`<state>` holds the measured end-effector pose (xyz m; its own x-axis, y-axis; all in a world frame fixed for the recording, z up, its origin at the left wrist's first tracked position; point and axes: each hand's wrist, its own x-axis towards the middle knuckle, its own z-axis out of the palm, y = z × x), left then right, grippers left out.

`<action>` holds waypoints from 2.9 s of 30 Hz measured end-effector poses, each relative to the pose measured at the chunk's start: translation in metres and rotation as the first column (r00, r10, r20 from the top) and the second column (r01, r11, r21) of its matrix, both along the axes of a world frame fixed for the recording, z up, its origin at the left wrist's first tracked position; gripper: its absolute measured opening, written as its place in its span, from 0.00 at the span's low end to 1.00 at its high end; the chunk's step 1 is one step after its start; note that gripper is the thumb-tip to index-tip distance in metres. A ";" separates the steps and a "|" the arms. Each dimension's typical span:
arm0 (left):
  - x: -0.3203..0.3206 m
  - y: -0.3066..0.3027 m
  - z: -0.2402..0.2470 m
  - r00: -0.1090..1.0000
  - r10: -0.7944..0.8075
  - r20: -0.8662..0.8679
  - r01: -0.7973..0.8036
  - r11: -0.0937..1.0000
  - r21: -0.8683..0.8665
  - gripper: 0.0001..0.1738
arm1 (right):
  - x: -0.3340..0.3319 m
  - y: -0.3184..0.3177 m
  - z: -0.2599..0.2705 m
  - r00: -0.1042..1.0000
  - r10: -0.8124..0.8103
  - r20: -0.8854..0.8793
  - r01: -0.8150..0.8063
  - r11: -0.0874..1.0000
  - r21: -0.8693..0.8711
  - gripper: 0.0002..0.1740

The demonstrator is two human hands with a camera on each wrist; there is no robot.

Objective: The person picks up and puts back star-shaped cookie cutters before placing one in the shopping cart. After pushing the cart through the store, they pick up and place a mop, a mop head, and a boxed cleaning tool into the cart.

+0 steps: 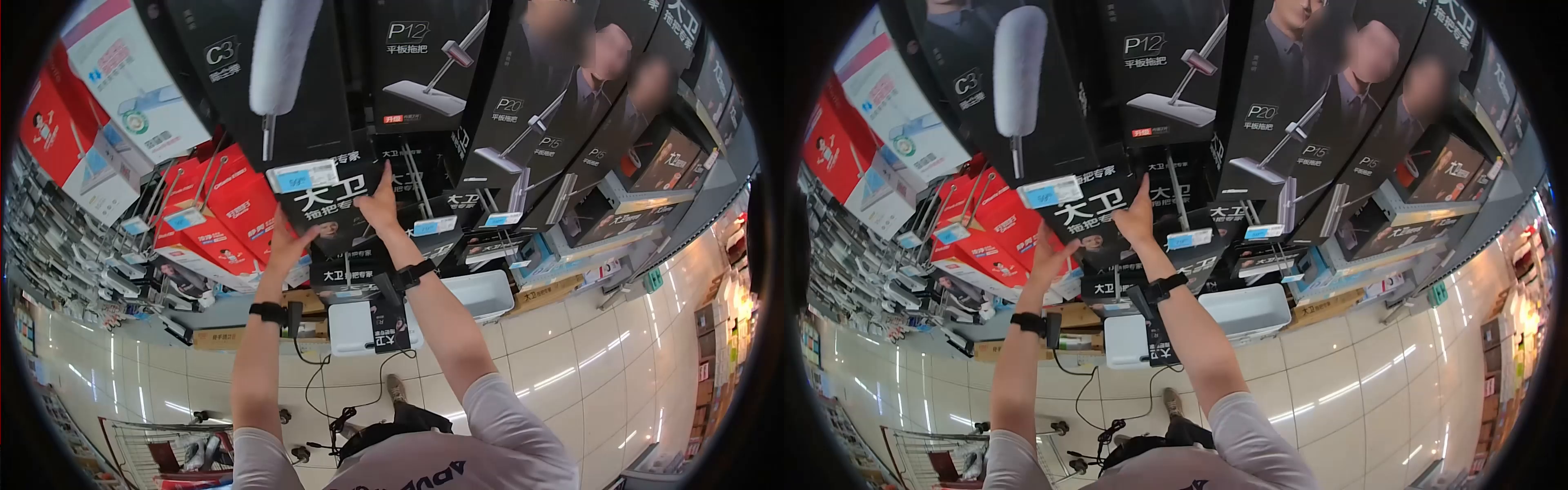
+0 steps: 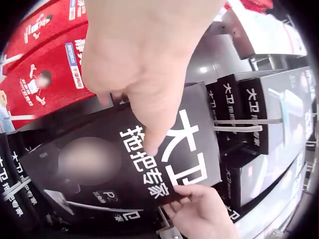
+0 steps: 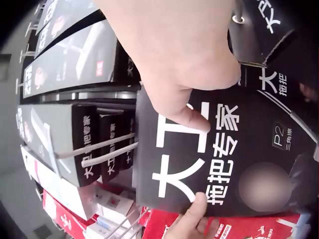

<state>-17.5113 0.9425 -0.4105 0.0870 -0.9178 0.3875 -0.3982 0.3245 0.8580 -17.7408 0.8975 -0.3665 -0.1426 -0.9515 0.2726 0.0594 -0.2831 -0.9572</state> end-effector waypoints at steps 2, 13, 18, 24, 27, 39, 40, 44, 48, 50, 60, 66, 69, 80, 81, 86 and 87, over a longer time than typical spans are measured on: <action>-0.013 -0.018 0.027 0.971 -0.113 -0.211 0.133 0.988 0.083 0.42 | -0.001 -0.010 -0.011 0.995 0.041 0.090 -0.047 0.997 0.063 0.62; 0.013 -0.021 0.028 0.962 -0.130 -0.242 0.144 0.989 0.042 0.34 | -0.004 0.004 -0.019 0.981 0.171 -0.095 -0.176 0.983 -0.049 0.46; 0.007 -0.006 0.043 0.950 -0.088 -0.299 0.099 0.995 0.020 0.34 | -0.005 0.017 -0.012 0.964 0.264 0.027 -0.265 0.964 0.023 0.46; 0.006 -0.006 0.047 0.954 -0.075 -0.291 0.091 0.995 0.044 0.33 | -0.007 0.025 0.003 0.959 0.282 0.035 -0.284 0.957 0.059 0.45; -0.002 0.000 0.053 0.928 -0.088 -0.362 0.111 0.993 0.043 0.34 | -0.010 0.026 0.008 0.955 0.293 0.047 -0.295 0.953 0.069 0.44; 0.002 -0.009 0.018 0.936 -0.063 -0.346 0.072 0.997 0.013 0.30 | -0.020 0.018 -0.009 0.957 0.289 -0.042 -0.289 0.957 -0.016 0.45; 0.001 -0.006 0.016 0.942 -0.079 -0.328 0.083 0.997 -0.003 0.30 | -0.020 0.020 -0.011 0.960 0.273 -0.064 -0.276 0.960 -0.045 0.46; 0.001 0.007 0.014 0.906 -0.104 -0.411 0.141 0.988 0.062 0.30 | -0.023 0.035 -0.010 0.951 0.187 -0.247 -0.210 0.975 -0.068 0.43; 0.001 0.029 0.017 0.940 -0.043 -0.339 0.086 0.990 0.115 0.28 | -0.024 0.060 0.005 0.961 0.122 -0.248 -0.152 0.983 -0.106 0.44; 0.005 0.037 0.013 0.938 -0.046 -0.343 0.092 0.989 0.120 0.28 | -0.026 0.076 0.019 0.959 0.110 -0.262 -0.136 0.987 -0.083 0.44; 0.003 0.087 0.036 0.925 0.000 -0.380 0.051 0.991 0.125 0.29 | -0.026 0.118 0.026 0.939 0.201 -0.280 -0.207 0.978 0.008 0.43; 0.003 0.120 0.053 0.905 -0.086 -0.417 0.141 0.985 0.104 0.27 | -0.023 0.154 0.033 0.956 0.236 -0.174 -0.241 0.970 -0.012 0.39; 0.005 0.137 0.058 0.910 -0.062 -0.409 0.122 0.985 0.123 0.26 | -0.016 0.169 0.029 0.952 0.281 -0.126 -0.277 0.960 0.048 0.39; 0.068 0.229 0.060 0.933 0.150 -0.329 -0.132 0.988 0.075 0.50 | 0.034 0.224 0.050 0.831 0.549 -0.087 -0.541 0.835 0.100 0.38; 0.081 0.247 0.062 0.899 0.087 -0.428 -0.090 0.996 0.014 0.51 | 0.040 0.227 0.048 0.732 0.677 -0.079 -0.668 0.736 0.114 0.39; 0.137 0.385 0.095 0.734 0.394 -0.554 -0.406 0.908 0.107 0.50 | 0.124 0.272 0.055 0.456 0.874 -0.167 -0.854 0.483 0.195 0.36; 0.156 0.425 0.093 0.729 0.506 -0.461 -0.502 0.853 0.141 0.49 | 0.155 0.297 0.060 0.436 0.872 -0.224 -0.870 0.472 0.145 0.35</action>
<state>-17.3555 1.3675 -0.3174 0.7046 -0.6891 0.1695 -0.0544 0.1857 0.9811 -17.5854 1.1944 -0.3070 0.8286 -0.5376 0.1565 0.0497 -0.2077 -0.9769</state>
